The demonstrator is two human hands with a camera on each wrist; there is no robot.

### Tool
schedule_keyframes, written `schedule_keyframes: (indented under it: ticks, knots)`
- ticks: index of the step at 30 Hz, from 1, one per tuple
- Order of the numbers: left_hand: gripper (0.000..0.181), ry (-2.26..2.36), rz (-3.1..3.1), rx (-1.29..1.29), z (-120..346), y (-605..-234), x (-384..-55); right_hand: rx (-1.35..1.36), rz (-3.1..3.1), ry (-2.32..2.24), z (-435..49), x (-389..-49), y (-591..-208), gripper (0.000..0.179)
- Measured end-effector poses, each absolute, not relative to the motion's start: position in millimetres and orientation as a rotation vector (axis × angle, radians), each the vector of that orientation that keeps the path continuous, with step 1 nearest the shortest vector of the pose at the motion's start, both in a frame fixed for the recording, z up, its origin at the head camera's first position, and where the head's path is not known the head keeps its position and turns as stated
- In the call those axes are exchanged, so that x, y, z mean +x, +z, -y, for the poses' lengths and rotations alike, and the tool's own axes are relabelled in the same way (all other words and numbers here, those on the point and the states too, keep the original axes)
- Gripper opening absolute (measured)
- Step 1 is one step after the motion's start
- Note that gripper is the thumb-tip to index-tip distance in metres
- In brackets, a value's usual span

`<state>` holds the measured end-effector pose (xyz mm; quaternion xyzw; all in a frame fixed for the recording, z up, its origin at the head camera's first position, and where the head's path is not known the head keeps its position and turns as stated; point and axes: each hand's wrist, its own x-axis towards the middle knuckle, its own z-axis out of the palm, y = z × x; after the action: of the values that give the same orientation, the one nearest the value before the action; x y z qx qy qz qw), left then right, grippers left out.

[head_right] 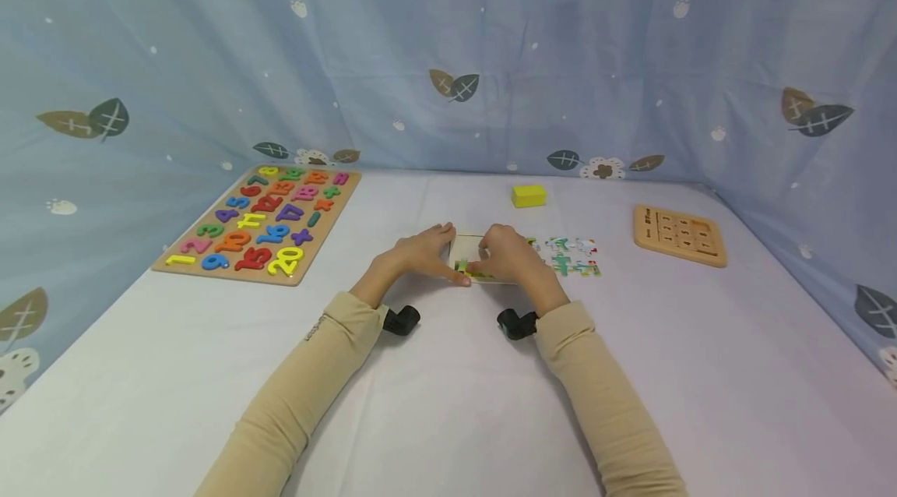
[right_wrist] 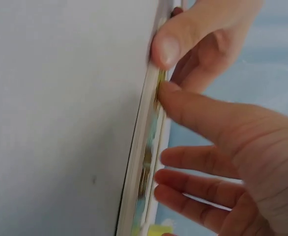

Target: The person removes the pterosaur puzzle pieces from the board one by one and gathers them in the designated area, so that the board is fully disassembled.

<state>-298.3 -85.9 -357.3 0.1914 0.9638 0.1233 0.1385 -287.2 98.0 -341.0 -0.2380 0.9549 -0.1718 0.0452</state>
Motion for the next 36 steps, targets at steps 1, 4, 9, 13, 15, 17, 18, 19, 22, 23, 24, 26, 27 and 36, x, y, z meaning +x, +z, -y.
schedule_keyframes:
  ticks: [1, 4, 9, 13, 15, 17, 18, 19, 22, 23, 24, 26, 27, 36]
  knots:
    - [0.111, 0.356, -2.788, 0.553, 85.7, -356.9, -298.1, -0.733, -2.923, -0.510, -97.2, -286.7, -341.5, 0.050]
    - [0.111, 0.352, -2.791, 0.555, 85.4, -356.1, -297.3, -0.753, -2.940, -0.478, -95.8, -285.3, -342.3, 0.047]
    - [0.111, 0.355, -2.785, 0.549, 85.9, -356.1, -296.8, -0.795, -2.935, -0.496, -93.8, -283.8, -342.9, 0.048]
    - [0.111, 0.369, -2.779, 0.538, 86.4, -357.3, -297.6, -0.945, -2.870, -0.549, -91.9, -283.5, -343.6, 0.050]
    - [0.111, 0.376, -2.774, 0.537, 86.5, -357.2, -297.8, -1.022, -2.840, -0.562, -91.2, -283.2, -343.6, 0.049]
    - [0.111, 0.378, -2.769, 0.541, 86.5, -356.9, -297.9, -1.092, -2.838, -0.539, -90.9, -282.7, -343.6, 0.045]
    - [0.111, 0.378, -2.769, 0.544, 86.4, -356.8, -298.0, -1.122, -2.841, -0.529, -90.7, -282.4, -343.7, 0.042]
    - [0.111, 0.373, -2.769, 0.547, 86.4, -356.6, -298.0, -1.148, -2.845, -0.518, -90.7, -282.2, -344.1, 0.040]
    - [0.110, 0.360, -2.771, 0.551, 86.1, -356.2, -298.0, -1.206, -2.855, -0.477, -90.5, -282.7, -346.1, 0.033]
    - [0.110, 0.357, -2.771, 0.551, 85.9, -356.0, -297.9, -1.212, -2.855, -0.469, -90.5, -282.9, -346.7, 0.032]
    - [0.110, 0.352, -2.772, 0.552, 85.9, -355.8, -297.8, -1.214, -2.852, -0.466, -90.4, -283.1, -347.1, 0.032]
    - [0.110, 0.346, -2.772, 0.549, 85.8, -355.5, -297.8, -1.211, -2.851, -0.457, -90.2, -283.3, -347.7, 0.032]
    - [0.109, 0.345, -2.773, 0.550, 85.7, -355.5, -297.9, -1.214, -2.851, -0.452, -90.0, -283.2, -347.8, 0.032]
    - [0.110, 0.350, -2.771, 0.547, 85.9, -356.2, -298.7, -1.188, -2.822, -0.518, -89.4, -282.4, -346.9, 0.026]
